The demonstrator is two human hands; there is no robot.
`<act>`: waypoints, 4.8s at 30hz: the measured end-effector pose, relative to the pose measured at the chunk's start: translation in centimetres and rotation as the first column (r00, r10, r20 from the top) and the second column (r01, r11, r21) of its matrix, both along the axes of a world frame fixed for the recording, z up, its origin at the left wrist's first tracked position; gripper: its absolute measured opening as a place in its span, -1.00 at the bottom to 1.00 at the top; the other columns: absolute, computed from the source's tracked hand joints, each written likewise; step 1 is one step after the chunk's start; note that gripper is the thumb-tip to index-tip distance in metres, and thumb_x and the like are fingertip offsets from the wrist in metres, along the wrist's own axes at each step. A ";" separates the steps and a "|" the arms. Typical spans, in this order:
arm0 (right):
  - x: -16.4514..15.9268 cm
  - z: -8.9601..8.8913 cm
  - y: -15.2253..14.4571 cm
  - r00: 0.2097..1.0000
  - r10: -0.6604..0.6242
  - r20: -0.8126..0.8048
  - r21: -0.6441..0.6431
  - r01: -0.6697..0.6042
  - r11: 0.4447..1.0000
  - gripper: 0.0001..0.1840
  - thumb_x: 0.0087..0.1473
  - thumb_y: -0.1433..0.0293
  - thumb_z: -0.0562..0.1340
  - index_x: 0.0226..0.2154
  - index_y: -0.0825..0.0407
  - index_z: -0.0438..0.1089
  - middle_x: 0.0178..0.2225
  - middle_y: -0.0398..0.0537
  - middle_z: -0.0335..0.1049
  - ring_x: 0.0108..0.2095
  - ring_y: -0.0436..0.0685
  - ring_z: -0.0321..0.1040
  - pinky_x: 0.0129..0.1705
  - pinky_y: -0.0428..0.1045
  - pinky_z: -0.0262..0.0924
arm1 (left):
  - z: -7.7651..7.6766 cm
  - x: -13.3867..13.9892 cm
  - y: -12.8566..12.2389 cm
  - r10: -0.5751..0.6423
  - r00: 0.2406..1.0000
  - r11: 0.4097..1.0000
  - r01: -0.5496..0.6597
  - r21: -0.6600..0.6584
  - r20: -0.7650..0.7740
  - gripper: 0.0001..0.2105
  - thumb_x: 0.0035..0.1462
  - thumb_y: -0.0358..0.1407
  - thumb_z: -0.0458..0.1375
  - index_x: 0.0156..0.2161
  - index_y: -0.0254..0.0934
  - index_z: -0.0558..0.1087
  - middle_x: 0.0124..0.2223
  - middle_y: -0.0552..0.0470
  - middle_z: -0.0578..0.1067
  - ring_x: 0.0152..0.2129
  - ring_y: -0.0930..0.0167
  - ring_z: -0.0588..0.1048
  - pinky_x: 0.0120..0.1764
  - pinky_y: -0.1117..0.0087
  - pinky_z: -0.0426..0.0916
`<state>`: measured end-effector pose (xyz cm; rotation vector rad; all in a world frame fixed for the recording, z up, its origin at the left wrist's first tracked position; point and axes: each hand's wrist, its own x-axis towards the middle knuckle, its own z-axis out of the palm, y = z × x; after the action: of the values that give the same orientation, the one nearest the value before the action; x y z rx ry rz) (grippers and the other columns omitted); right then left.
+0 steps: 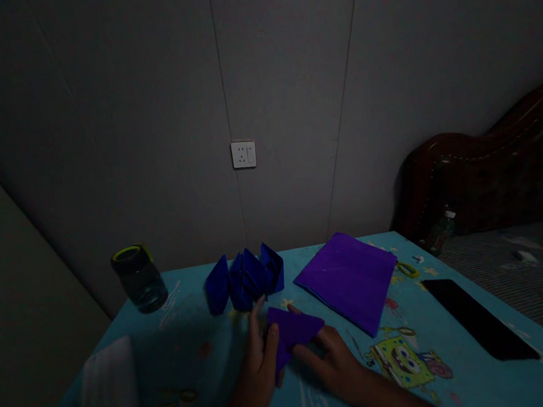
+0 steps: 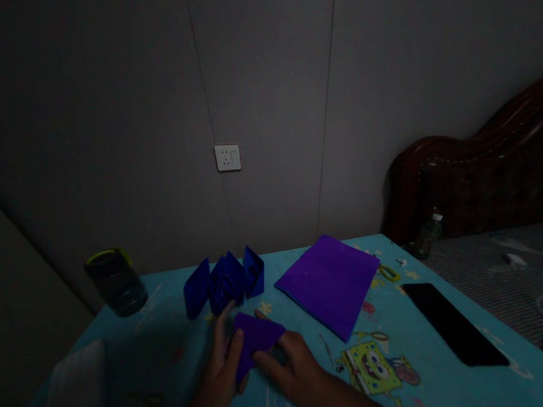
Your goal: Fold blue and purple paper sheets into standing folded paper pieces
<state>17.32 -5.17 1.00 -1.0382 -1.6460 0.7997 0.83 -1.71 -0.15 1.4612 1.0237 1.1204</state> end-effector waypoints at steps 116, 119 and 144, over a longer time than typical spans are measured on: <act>4.4 2.4 0.5 0.983 0.033 -0.182 -0.252 -0.079 0.965 -0.48 -0.13 0.19 0.49 -0.11 0.02 0.46 -0.17 -0.05 0.53 -0.14 0.19 0.45 -0.04 0.12 0.34 | 1.3 -2.1 1.2 -0.106 0.913 0.926 0.235 0.294 -0.394 -0.73 -0.08 -0.04 0.36 -0.21 0.02 0.65 -0.04 -0.10 0.62 -0.09 0.09 0.57 -0.01 0.14 0.47; 3.7 1.4 1.0 0.974 0.030 -0.223 -0.239 -0.084 0.967 -0.45 -0.11 0.17 0.48 -0.09 0.04 0.45 -0.22 -0.07 0.52 -0.21 0.16 0.44 -0.09 0.08 0.34 | 2.0 -1.0 1.2 -0.172 0.898 0.924 0.289 0.249 -0.404 -0.79 0.07 -0.02 0.25 -0.37 -0.05 0.65 -0.18 -0.08 0.65 -0.23 0.18 0.61 -0.13 0.27 0.51; 3.2 2.2 0.8 0.956 -0.141 0.258 0.147 0.105 0.984 -0.57 0.31 0.15 0.01 -0.50 -0.01 0.31 -0.57 -0.18 0.26 -0.52 0.04 0.24 -0.40 -0.08 0.17 | 1.1 0.3 0.0 -0.335 0.890 0.928 0.257 -0.268 -0.308 -0.42 0.06 0.27 0.03 -0.39 -0.24 0.57 -0.45 -0.07 0.62 -0.46 0.21 0.59 -0.30 0.25 0.46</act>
<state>20.54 -4.40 3.20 -1.1811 -1.8134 0.4759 1.13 -1.72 0.94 1.6014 1.0791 0.5162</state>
